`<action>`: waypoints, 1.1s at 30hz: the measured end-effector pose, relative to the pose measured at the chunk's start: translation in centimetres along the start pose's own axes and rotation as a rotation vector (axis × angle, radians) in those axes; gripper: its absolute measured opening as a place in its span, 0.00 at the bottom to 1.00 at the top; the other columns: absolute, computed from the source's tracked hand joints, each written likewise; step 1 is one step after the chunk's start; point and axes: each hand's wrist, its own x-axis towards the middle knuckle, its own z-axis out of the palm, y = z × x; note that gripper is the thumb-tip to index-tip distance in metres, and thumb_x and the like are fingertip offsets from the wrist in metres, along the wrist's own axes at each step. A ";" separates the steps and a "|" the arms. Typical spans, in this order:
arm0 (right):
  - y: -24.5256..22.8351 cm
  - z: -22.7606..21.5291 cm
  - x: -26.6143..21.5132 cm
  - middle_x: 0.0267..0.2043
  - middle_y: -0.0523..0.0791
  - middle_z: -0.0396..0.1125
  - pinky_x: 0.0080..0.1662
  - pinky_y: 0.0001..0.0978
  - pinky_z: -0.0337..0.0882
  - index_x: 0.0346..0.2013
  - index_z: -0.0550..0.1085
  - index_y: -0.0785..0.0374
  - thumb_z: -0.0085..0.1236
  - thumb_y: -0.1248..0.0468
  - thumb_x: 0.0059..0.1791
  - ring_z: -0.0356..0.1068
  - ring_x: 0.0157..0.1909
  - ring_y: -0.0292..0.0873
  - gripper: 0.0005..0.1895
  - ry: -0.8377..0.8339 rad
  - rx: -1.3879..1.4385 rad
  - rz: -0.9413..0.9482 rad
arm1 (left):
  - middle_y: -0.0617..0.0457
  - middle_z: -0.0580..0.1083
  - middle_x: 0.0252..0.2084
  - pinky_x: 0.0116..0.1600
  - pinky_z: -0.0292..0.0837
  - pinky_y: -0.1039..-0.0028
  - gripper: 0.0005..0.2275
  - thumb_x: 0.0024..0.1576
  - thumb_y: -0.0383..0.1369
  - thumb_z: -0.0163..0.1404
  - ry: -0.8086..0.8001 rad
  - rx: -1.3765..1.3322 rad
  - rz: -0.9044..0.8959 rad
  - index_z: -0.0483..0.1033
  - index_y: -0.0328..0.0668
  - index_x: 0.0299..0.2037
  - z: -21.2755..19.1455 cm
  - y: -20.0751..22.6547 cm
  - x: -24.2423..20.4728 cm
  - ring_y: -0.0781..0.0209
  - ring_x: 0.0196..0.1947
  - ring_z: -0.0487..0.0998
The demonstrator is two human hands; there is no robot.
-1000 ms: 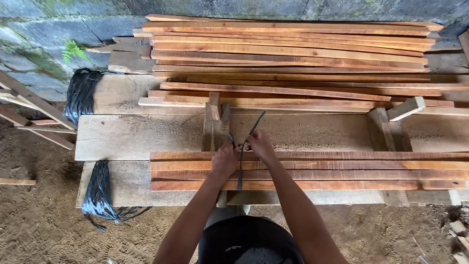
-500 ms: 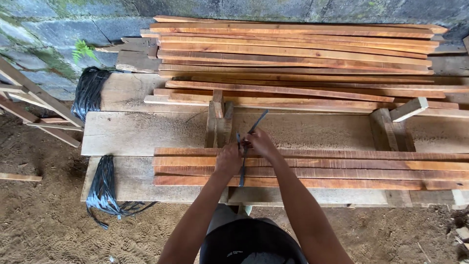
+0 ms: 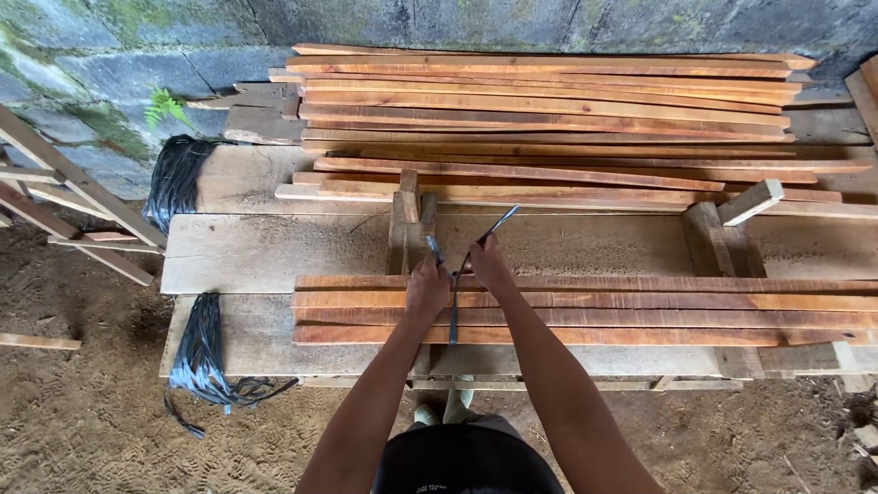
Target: Bundling thin wooden stakes together using flexible plastic ties on a workbench.
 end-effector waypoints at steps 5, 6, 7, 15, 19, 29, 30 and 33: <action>1.2 0.7 0.7 0.33 0.53 0.73 0.36 0.41 0.79 0.44 0.64 0.65 0.42 0.64 0.55 0.77 0.32 0.46 0.07 0.142 0.027 -0.012 | 0.34 0.74 0.56 0.48 0.78 0.43 0.19 0.69 0.37 0.35 0.083 -0.241 -0.030 0.67 0.36 0.65 -0.1 3.6 -1.1 0.33 0.52 0.79; 1.1 0.9 0.4 0.33 0.54 0.74 0.36 0.41 0.80 0.42 0.64 0.66 0.42 0.65 0.54 0.78 0.32 0.47 0.07 0.173 0.012 -0.026 | 0.32 0.76 0.53 0.48 0.76 0.40 0.18 0.70 0.38 0.34 0.113 -0.354 -0.018 0.70 0.35 0.62 0.0 4.3 -1.6 0.30 0.50 0.79; 1.2 1.2 0.8 0.33 0.54 0.74 0.36 0.41 0.80 0.42 0.64 0.66 0.42 0.65 0.54 0.78 0.32 0.47 0.07 0.172 0.014 -0.028 | 0.32 0.76 0.53 0.48 0.76 0.40 0.18 0.70 0.38 0.34 0.114 -0.352 -0.017 0.70 0.35 0.62 1.6 3.4 -0.7 0.30 0.50 0.79; -0.6 1.6 -0.6 0.38 0.56 0.73 0.37 0.52 0.78 0.52 0.67 0.70 0.46 0.63 0.56 0.78 0.40 0.58 0.14 0.188 -0.074 -0.016 | 0.55 0.74 0.31 0.48 0.71 0.67 0.11 0.72 0.34 0.38 0.401 -0.795 0.117 0.72 0.40 0.43 5.4 2.4 -5.0 0.65 0.34 0.73; 1.2 2.3 0.9 0.36 0.51 0.76 0.39 0.46 0.79 0.52 0.67 0.67 0.47 0.60 0.56 0.79 0.40 0.52 0.15 0.175 -0.102 -0.019 | 0.48 0.76 0.35 0.48 0.72 0.64 0.10 0.72 0.33 0.38 0.428 -0.769 0.134 0.71 0.41 0.43 4.4 2.7 -8.1 0.58 0.35 0.75; 0.0 0.3 0.1 0.37 0.51 0.70 0.46 0.43 0.79 0.57 0.71 0.75 0.48 0.64 0.57 0.76 0.41 0.46 0.18 0.054 0.440 0.141 | 0.58 0.62 0.24 0.39 0.65 0.70 0.11 0.72 0.31 0.34 0.366 -0.777 0.241 0.67 0.44 0.38 3.9 3.3 -8.8 0.68 0.25 0.59; -1.9 -0.2 -1.4 0.33 0.44 0.65 0.46 0.36 0.77 0.57 0.72 0.73 0.46 0.62 0.58 0.72 0.38 0.40 0.18 -0.002 0.548 0.157 | 0.57 0.63 0.25 0.41 0.66 0.69 0.11 0.73 0.30 0.33 0.345 -0.777 0.228 0.67 0.44 0.39 3.9 3.2 -8.7 0.67 0.25 0.60; -3.7 -0.6 -1.5 0.26 0.37 0.52 0.35 0.25 0.70 0.45 0.76 0.65 0.43 0.58 0.57 0.62 0.29 0.32 0.16 -0.092 0.619 0.224 | 0.57 0.64 0.28 0.45 0.67 0.68 0.10 0.73 0.32 0.33 0.333 -0.765 0.196 0.66 0.45 0.41 3.3 4.7 -9.3 0.68 0.29 0.62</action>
